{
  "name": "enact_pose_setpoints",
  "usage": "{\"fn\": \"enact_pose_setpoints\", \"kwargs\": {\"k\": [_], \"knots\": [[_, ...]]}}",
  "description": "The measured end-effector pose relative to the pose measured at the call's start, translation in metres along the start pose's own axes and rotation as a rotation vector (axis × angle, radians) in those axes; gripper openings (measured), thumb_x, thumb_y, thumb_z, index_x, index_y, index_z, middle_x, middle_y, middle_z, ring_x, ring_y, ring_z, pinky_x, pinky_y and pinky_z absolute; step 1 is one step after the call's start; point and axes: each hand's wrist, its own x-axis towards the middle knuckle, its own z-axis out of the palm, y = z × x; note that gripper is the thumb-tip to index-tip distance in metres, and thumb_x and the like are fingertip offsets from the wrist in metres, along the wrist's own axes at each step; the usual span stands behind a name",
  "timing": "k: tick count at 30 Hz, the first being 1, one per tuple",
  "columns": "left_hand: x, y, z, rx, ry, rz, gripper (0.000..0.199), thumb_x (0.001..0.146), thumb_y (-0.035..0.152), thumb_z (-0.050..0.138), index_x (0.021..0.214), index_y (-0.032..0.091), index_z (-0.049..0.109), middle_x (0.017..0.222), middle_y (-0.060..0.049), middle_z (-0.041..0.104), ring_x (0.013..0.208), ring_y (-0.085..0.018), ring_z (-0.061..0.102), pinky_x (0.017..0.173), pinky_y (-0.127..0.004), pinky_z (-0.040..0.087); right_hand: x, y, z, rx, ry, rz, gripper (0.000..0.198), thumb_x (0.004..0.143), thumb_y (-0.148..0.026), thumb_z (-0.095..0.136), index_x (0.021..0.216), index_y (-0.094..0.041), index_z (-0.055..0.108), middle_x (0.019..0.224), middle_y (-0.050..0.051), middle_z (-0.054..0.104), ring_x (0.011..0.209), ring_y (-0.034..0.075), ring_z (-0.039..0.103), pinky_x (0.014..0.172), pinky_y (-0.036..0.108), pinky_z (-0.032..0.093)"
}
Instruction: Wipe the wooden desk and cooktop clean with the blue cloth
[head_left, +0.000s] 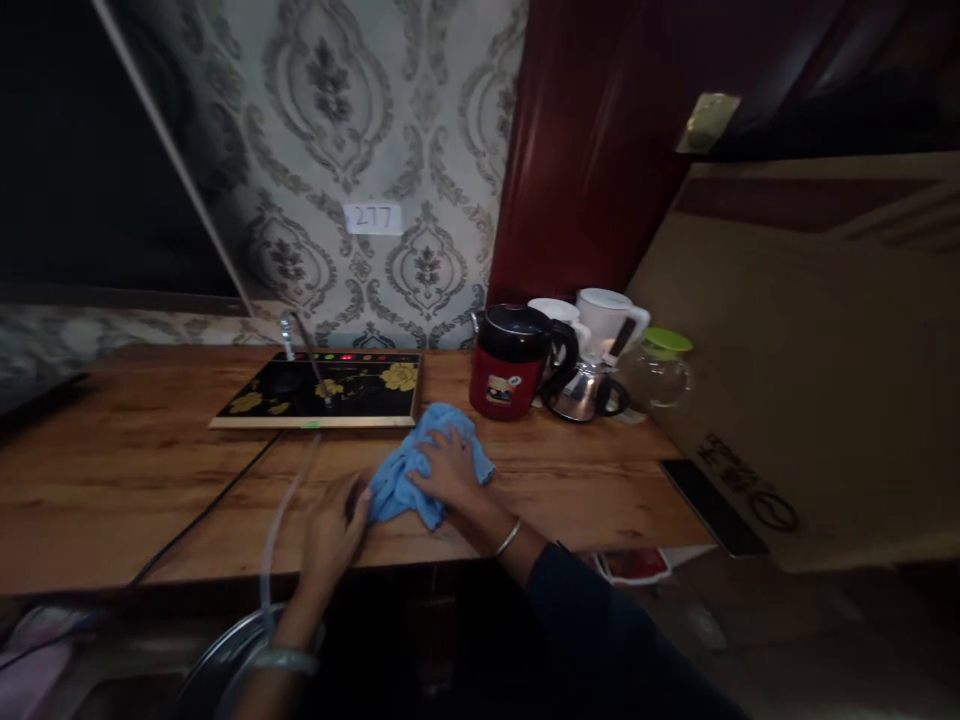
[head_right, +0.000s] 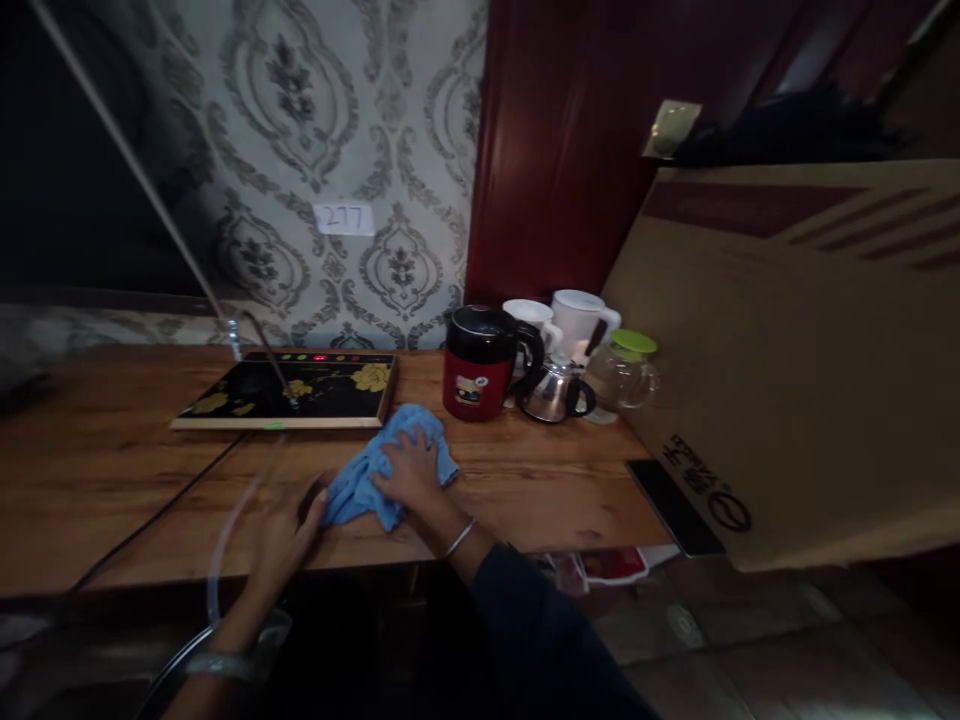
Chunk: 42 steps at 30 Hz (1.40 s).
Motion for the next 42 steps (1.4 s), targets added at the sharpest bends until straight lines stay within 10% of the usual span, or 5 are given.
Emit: {"fn": "enact_pose_setpoints", "kwargs": {"k": [6,19,31,42], "knots": [[0.005,-0.008,0.007,0.016,-0.001,0.007,0.048,0.090,0.053,0.040,0.107,0.018,0.068,0.110,-0.012,0.072,0.107,-0.029,0.065,0.095,-0.044,0.052,-0.045,0.048,-0.014,0.000,0.060,-0.036,0.043,0.084,-0.040,0.060,0.125,-0.031,0.063,0.145,0.001,0.052,0.141,0.031,0.028,0.112,0.052,0.026],[0.007,-0.001,0.006,0.049,0.026,0.004,0.048,0.090,0.054,0.038,0.100,0.021,0.071,0.115,-0.010,0.072,0.110,-0.030,0.064,0.098,-0.046,0.050,-0.124,0.224,-0.074,-0.238,0.482,0.616,0.050,0.084,-0.046,0.059,0.129,-0.022,0.061,0.147,0.012,0.047,0.138,0.040,0.032,0.104,0.061,0.034],[0.000,0.002,0.004,0.090,-0.037,0.043,0.050,0.092,0.052,0.037,0.101,0.017,0.071,0.115,-0.014,0.071,0.111,-0.031,0.063,0.098,-0.048,0.049,-0.131,0.112,-0.017,-0.145,0.382,0.218,0.038,0.083,-0.035,0.057,0.117,-0.022,0.067,0.133,0.010,0.059,0.129,0.034,0.042,0.110,0.051,0.031],[-0.007,0.003,0.006,0.085,-0.011,0.035,0.037,0.092,0.039,0.043,0.099,0.017,0.072,0.113,-0.013,0.072,0.109,-0.028,0.064,0.096,-0.046,0.052,-0.041,0.058,0.003,-0.075,0.218,-0.049,0.034,0.085,-0.030,0.057,0.116,-0.019,0.067,0.130,0.010,0.061,0.126,0.030,0.045,0.114,0.046,0.026]]}}
